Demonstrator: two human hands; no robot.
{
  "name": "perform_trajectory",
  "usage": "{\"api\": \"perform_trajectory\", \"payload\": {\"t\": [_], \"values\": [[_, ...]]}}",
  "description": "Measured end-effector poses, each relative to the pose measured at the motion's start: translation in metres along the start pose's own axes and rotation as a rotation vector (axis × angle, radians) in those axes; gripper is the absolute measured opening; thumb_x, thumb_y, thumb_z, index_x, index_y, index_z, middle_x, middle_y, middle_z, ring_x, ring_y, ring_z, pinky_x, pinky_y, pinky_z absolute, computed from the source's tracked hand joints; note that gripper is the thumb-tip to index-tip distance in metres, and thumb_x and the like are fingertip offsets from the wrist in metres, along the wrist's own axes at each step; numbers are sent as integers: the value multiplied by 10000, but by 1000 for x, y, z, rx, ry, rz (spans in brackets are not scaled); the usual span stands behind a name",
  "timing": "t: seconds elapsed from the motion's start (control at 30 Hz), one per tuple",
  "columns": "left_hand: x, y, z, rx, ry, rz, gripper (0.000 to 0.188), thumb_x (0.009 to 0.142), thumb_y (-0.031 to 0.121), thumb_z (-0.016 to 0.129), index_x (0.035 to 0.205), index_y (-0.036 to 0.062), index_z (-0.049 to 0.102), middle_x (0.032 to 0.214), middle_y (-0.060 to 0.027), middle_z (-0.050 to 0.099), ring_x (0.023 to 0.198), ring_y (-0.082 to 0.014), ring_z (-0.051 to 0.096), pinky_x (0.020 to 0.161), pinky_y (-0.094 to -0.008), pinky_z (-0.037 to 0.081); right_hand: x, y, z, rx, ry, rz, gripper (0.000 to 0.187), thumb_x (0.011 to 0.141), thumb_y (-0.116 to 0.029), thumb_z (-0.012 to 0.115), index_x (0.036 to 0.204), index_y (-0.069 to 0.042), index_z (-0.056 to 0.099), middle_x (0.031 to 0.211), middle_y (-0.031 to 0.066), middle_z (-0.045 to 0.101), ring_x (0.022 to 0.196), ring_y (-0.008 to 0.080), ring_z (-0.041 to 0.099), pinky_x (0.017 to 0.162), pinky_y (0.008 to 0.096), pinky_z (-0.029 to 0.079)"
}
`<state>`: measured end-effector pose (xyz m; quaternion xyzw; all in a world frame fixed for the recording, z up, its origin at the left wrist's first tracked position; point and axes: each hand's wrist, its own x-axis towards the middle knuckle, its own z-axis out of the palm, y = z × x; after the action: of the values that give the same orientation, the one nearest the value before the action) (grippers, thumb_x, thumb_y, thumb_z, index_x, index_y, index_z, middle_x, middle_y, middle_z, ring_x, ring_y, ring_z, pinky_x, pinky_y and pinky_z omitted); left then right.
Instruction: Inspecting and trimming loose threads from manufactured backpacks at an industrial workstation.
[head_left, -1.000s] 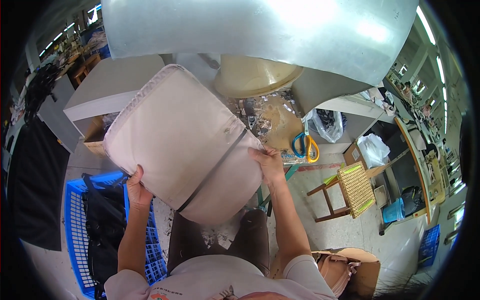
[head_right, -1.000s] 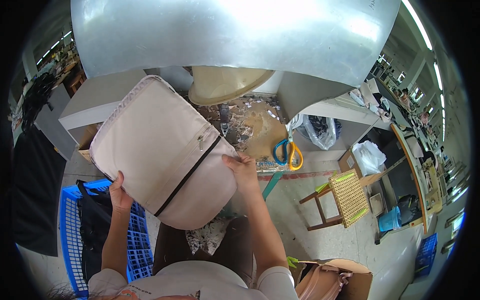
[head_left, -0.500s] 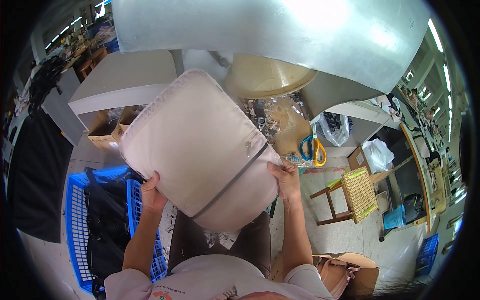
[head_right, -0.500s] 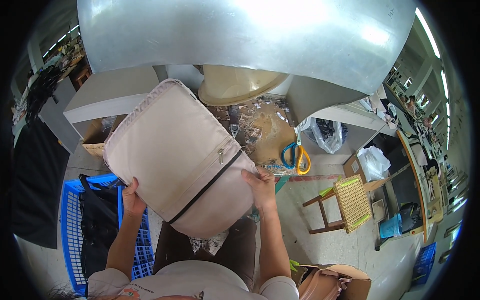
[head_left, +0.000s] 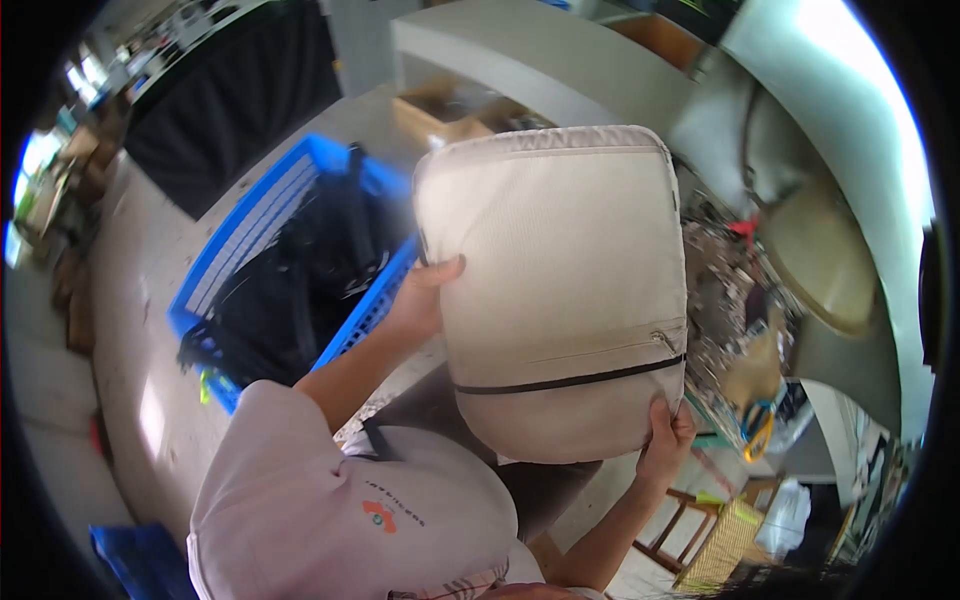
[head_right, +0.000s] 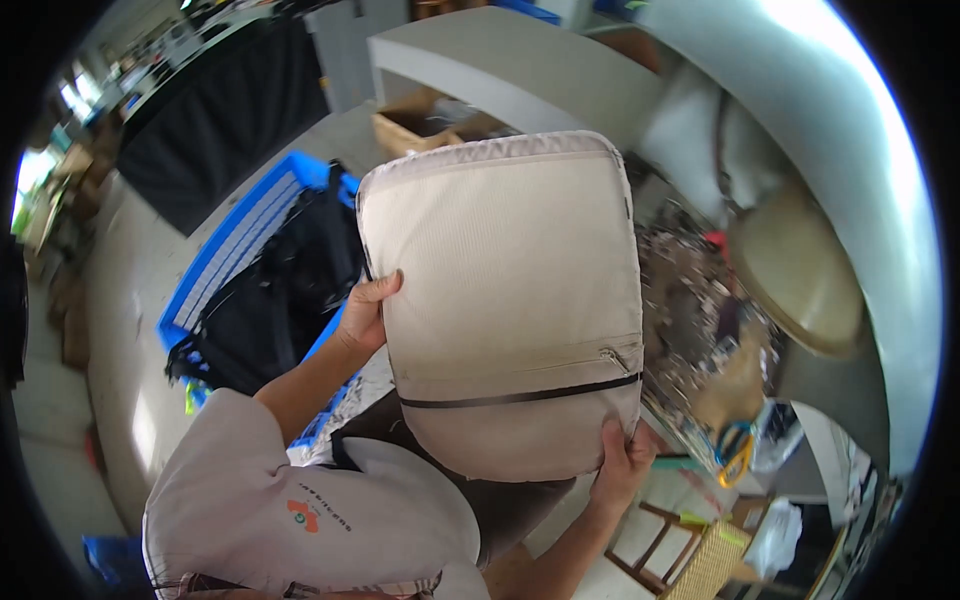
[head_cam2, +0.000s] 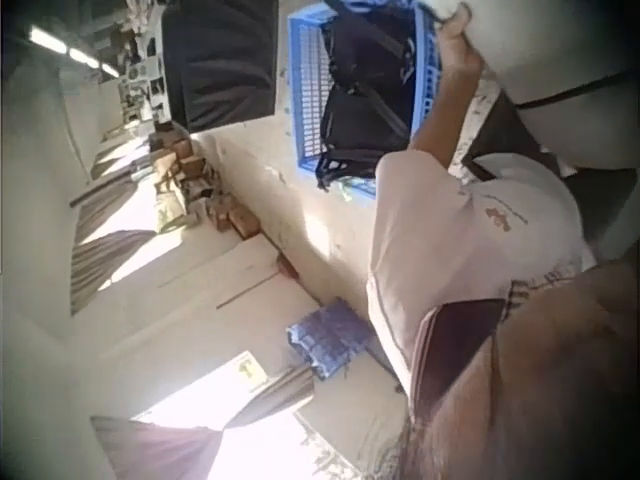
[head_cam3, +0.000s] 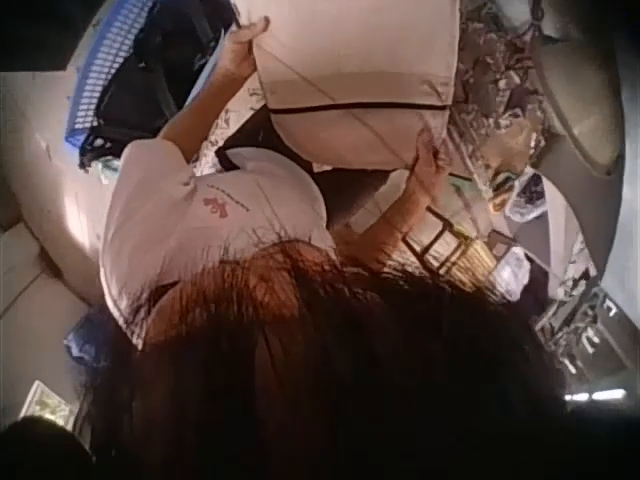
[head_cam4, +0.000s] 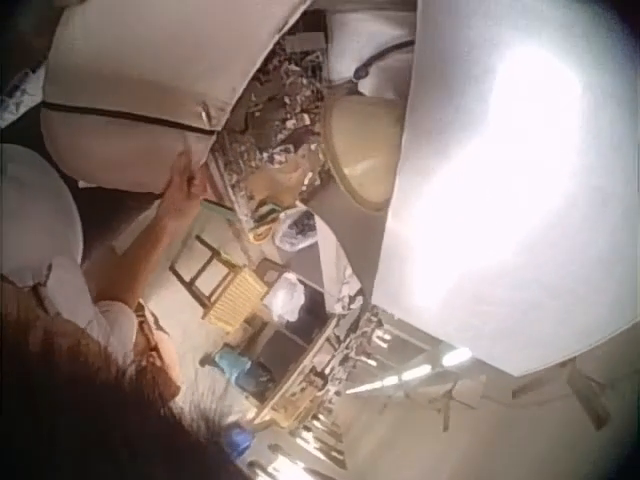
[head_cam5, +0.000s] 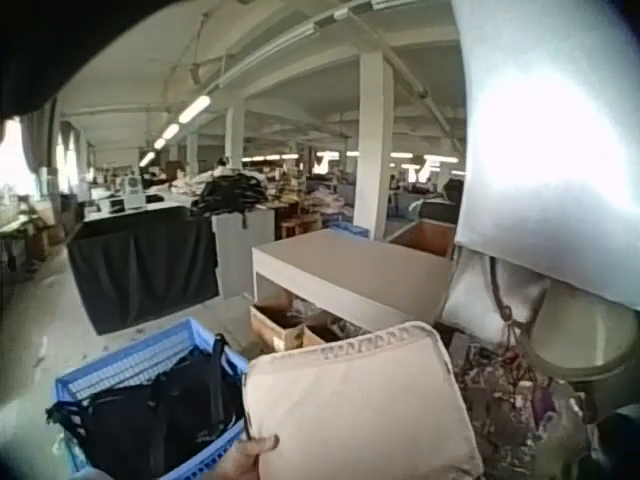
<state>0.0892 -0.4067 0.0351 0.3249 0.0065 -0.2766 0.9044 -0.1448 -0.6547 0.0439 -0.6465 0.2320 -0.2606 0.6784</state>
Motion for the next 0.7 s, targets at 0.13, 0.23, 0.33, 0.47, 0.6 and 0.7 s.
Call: {"api": "perform_trajectory", "payload": {"t": [0.13, 0.23, 0.33, 0.47, 0.6, 0.7], "values": [[-82, 138, -53, 121, 326, 411, 431, 674, 137, 645, 1041, -40, 506, 922, -138, 591, 815, -250, 575, 791, -373, 456, -3, -5, 93, -2, -268, 111, 283, 808, -222, 572, 990, -6, 548, 754, 37, 595, 571, 57, 469, 487, 186, 374], [-146, 213, -70, 365, 687, 611, 281, 713, 137, 579, 917, -56, 581, 841, -141, 602, 714, -208, 586, 732, -284, 472, -5, 17, 107, -26, -326, 199, 288, 814, -192, 556, 1021, 5, 526, 751, 50, 597, 562, 66, 479, 488, 185, 383], [-155, 257, -109, 800, 975, 789, 404, 642, 164, 669, 945, -84, 574, 874, -130, 588, 739, -189, 558, 727, -249, 432, -17, 33, 83, -134, -307, 290, 266, 812, -166, 549, 1021, -2, 530, 756, 51, 598, 578, 61, 493, 497, 181, 388], [-118, 319, -166, 1074, 989, 981, 397, 660, 125, 691, 961, -98, 560, 889, -142, 591, 737, -192, 558, 649, -286, 471, -58, 57, 24, -507, -257, 262, 229, 803, -146, 548, 988, -11, 549, 769, 48, 610, 631, 93, 546, 533, 213, 425], [33, 467, -303, 1536, 1403, 474, 359, 757, 309, 613, 973, 23, 613, 807, -76, 632, 639, -172, 568, 591, -327, 490, -125, 52, -49, -914, 115, 359, 248, 752, -133, 576, 960, 1, 554, 758, 134, 614, 668, 222, 597, 599, 305, 455], [158, 376, -322, 1508, 239, 553, 399, 854, 307, 460, 1179, 76, 487, 1071, -123, 544, 912, -241, 541, 817, -343, 418, -237, 45, -110, -1061, 596, 540, 249, 744, -179, 569, 951, -42, 561, 768, 173, 596, 742, 321, 582, 671, 387, 456]]}}
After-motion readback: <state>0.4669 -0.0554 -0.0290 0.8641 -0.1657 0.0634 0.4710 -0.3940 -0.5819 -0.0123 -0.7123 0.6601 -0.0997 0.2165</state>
